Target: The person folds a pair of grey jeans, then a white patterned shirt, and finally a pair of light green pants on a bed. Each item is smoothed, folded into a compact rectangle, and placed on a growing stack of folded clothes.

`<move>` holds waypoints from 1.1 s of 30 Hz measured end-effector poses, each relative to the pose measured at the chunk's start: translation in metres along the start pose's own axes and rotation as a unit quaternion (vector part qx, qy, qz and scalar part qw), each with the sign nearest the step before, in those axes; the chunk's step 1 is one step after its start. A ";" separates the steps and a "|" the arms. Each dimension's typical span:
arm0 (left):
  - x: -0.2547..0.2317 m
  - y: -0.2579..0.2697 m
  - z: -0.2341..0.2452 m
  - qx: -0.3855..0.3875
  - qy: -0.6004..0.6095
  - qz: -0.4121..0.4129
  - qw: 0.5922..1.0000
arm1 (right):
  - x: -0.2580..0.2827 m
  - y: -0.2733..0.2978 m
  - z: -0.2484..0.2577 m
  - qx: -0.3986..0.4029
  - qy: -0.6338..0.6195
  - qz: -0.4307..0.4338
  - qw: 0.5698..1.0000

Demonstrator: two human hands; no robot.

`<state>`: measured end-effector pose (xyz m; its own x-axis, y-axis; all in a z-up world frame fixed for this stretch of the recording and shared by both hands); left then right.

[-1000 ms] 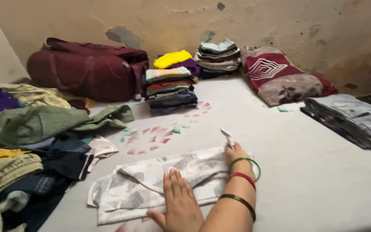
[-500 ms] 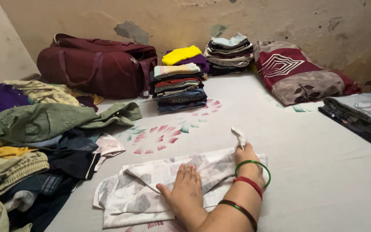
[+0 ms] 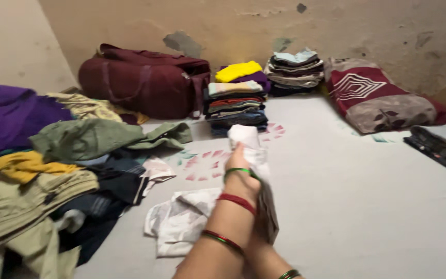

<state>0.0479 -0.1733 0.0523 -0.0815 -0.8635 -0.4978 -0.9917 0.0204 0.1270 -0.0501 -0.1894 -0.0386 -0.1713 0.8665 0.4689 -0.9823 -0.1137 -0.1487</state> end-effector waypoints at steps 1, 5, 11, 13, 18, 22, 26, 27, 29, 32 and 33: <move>-0.021 0.002 0.014 -0.013 0.008 -0.013 1.000 | 0.000 -0.001 -0.007 0.013 -0.004 0.005 1.000; -0.080 0.013 0.081 -0.060 0.045 -0.028 0.997 | -0.014 -0.012 -0.033 0.089 -0.037 0.039 0.995; -0.089 0.009 0.159 -0.077 0.040 -0.028 0.996 | -0.003 0.005 -0.019 0.036 -0.177 0.057 0.982; -0.090 0.005 0.172 -0.083 0.028 -0.028 0.996 | 0.015 0.036 0.002 0.036 -0.068 0.078 0.994; -0.106 0.009 0.193 -0.074 0.032 -0.033 0.996 | 0.064 0.103 0.026 0.103 0.116 0.078 0.985; -0.111 0.019 0.204 -0.059 0.013 -0.025 0.998 | 0.080 0.112 0.044 -0.034 -0.044 0.223 0.973; -0.116 0.025 0.215 -0.069 0.012 -0.021 0.997 | 0.057 0.080 0.066 -0.174 -0.177 0.183 0.951; -0.117 0.026 0.218 -0.076 0.008 -0.014 0.997 | 0.048 0.070 0.066 -0.178 -0.153 0.197 0.952; -0.120 0.026 0.224 -0.075 0.004 -0.011 0.997 | 0.027 0.039 0.061 -0.186 -0.105 0.222 0.951; -0.131 0.027 0.240 -0.050 0.016 -0.010 0.999 | -0.004 0.001 0.039 -0.145 0.017 0.235 0.961; -0.134 0.028 0.247 -0.042 0.026 -0.003 0.999 | -0.011 -0.005 0.030 -0.120 0.046 0.236 0.963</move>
<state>0.0063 0.0677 -0.0895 -0.0678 -0.8887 -0.4535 -0.9801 -0.0257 0.1970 -0.0457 -0.2130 -0.0175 -0.5758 0.7865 0.2234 -0.7495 -0.3986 -0.5285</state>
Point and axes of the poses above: each hand's wrist, its own y-axis away from the middle knuckle, its own z-axis out of the back of the hand, x = y × z, the point moved 3 cm from there along -y, towards the middle knuckle, and after that the axes turned 1 degree about x, right-handed, at the moved point
